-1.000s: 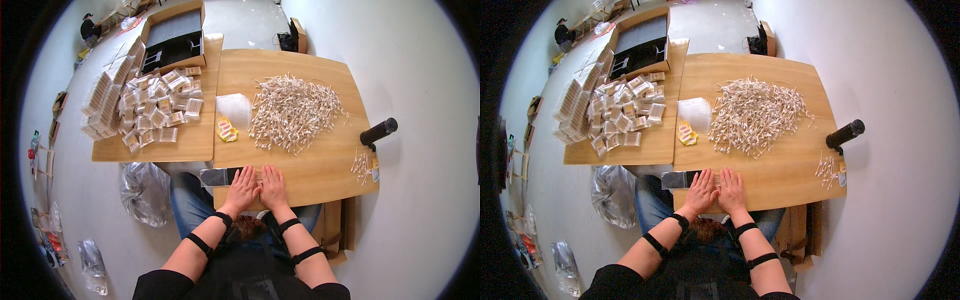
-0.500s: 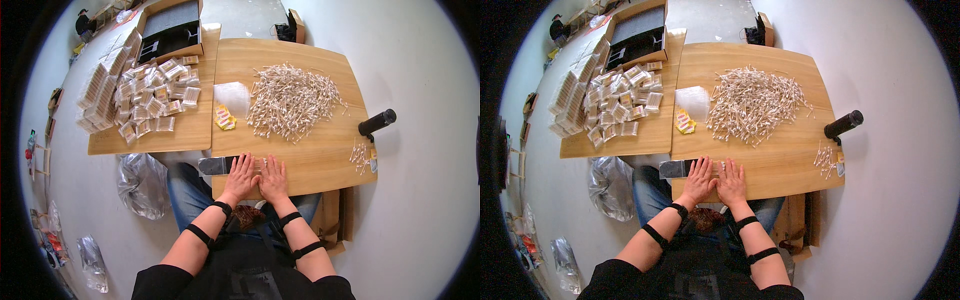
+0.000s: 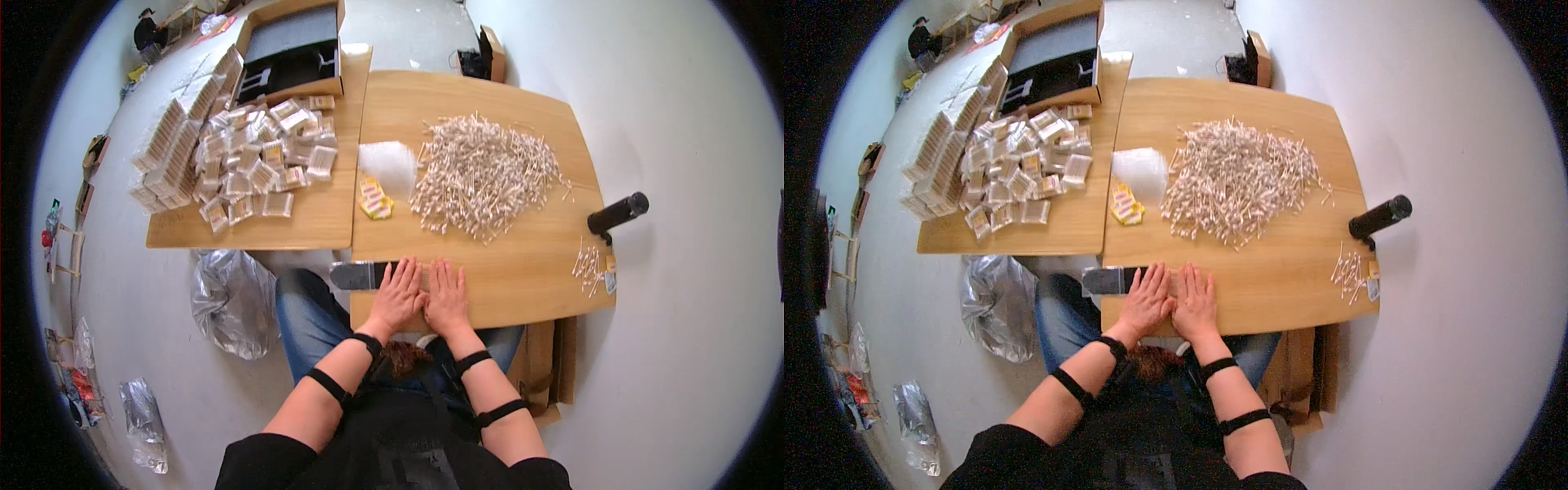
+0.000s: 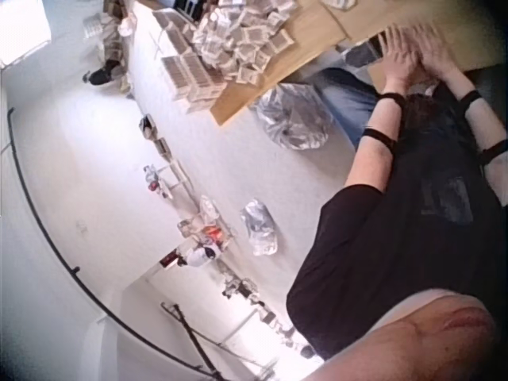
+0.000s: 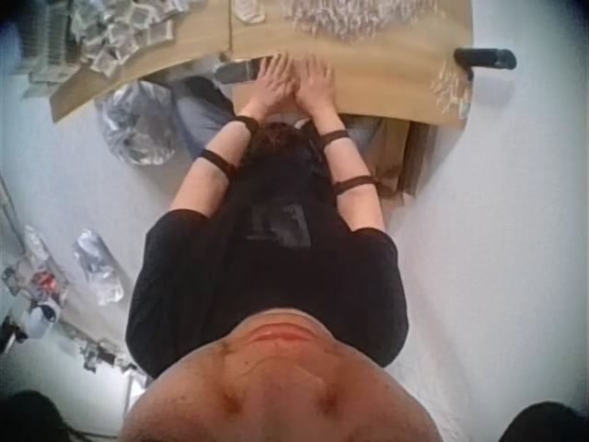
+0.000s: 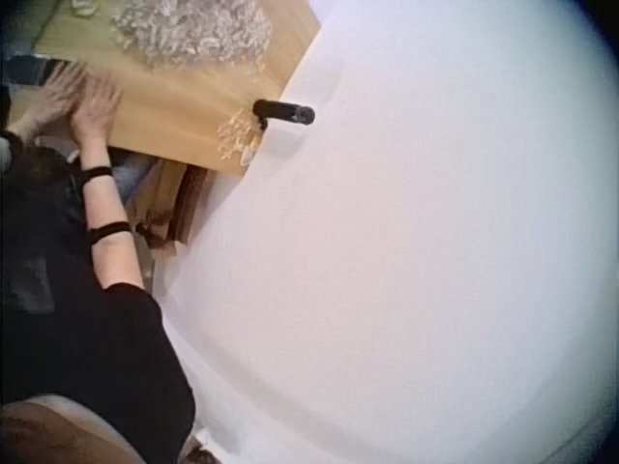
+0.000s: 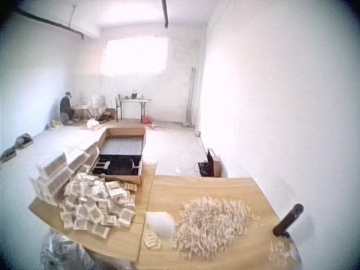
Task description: Organizing and packaging cotton swabs into plastic bags.
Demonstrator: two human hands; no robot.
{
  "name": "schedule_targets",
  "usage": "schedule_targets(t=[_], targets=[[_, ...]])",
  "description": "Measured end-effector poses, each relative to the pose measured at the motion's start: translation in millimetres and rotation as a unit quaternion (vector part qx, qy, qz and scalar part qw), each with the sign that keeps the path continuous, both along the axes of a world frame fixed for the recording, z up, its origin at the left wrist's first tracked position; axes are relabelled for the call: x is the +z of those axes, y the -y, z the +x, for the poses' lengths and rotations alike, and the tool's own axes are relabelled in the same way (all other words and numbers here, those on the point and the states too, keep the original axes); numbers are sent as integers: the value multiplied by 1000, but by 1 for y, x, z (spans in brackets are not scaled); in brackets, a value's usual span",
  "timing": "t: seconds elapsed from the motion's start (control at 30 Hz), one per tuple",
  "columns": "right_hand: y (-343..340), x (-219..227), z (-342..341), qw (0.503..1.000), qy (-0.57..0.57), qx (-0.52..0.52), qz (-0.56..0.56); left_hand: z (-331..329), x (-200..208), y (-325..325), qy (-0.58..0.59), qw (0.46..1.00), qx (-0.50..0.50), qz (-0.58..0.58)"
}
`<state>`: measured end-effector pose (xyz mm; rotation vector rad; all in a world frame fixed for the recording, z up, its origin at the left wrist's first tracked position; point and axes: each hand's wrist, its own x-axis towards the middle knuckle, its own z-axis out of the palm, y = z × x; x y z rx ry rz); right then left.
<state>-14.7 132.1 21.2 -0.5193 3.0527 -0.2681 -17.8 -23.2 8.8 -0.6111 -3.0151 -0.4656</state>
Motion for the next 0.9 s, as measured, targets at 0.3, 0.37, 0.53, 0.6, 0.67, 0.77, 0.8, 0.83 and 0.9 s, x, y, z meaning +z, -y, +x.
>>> schedule_targets(t=[0.3,0.37,0.53,0.6,0.67,0.77,0.8,0.83,0.9], targets=[[4,-14,-6,999,-22,1,-31,5,-6,-3,0,998,10,60],[8,-9,-8,999,-21,-13,-43,2,-6,-3,-31,999,17,16],[10,-2,-10,1000,-3,-13,2,-1,-6,-2,2,1000,17,24],[9,-3,-8,1000,-1,-7,8,1,-5,-1,-4,1000,11,22],[7,-4,-7,1000,-1,-1,15,2,-3,-2,-13,1000,4,21],[7,-5,-6,1000,-4,-5,10,3,-1,-2,7,1000,-8,18],[6,-5,-6,1000,-5,-7,6,2,-3,-3,-1,1000,-4,19],[7,-5,-6,1000,-6,-9,2,2,-6,-3,-11,1000,0,21],[7,-5,-6,1000,-6,-7,10,2,-13,-2,-25,999,7,38]])
